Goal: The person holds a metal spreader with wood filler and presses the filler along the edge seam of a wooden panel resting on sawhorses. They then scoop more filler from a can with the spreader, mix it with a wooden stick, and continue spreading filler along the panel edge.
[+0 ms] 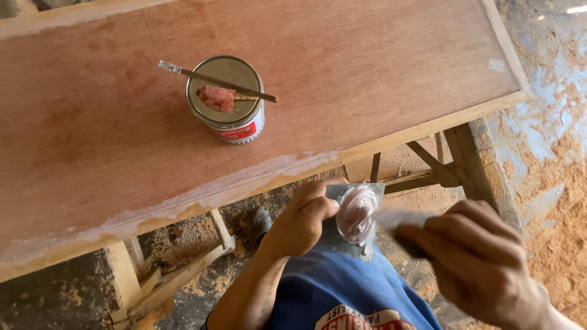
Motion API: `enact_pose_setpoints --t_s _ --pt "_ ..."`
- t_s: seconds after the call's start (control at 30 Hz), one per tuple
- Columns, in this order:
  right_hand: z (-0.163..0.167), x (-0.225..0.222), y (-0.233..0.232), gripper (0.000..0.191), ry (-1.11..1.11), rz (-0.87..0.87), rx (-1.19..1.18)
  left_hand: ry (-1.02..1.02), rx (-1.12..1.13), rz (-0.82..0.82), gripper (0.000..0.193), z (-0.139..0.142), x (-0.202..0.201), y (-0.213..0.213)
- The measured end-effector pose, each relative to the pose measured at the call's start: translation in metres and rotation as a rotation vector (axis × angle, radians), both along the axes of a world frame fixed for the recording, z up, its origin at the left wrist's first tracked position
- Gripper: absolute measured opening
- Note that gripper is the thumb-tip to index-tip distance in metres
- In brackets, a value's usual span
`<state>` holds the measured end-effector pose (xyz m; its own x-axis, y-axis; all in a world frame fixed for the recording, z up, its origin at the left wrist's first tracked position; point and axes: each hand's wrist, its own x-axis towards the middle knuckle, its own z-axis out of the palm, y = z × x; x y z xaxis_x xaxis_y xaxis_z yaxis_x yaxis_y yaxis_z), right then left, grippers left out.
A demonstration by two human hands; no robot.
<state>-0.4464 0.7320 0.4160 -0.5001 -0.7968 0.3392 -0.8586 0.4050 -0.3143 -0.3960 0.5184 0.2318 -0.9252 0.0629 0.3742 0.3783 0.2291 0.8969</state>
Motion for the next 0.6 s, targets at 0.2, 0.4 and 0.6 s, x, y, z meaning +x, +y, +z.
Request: enact_pose_setpoints --t_s 0.2,0.4,0.6 --pt "-0.009 0.003 -0.011 0.023 0.037 0.026 -0.064 -0.139 0.207 -0.034 0.013 0.002 0.007 -0.001" --pt "0.001 0.003 -0.008 0.021 0.004 0.122 0.037 0.048 0.052 0.044 0.01 -0.001 0.008 -0.007" --pt "-0.004 0.001 -0.004 0.026 0.038 0.154 0.001 -0.427 0.346 -0.015 0.04 0.011 0.002 -0.008"
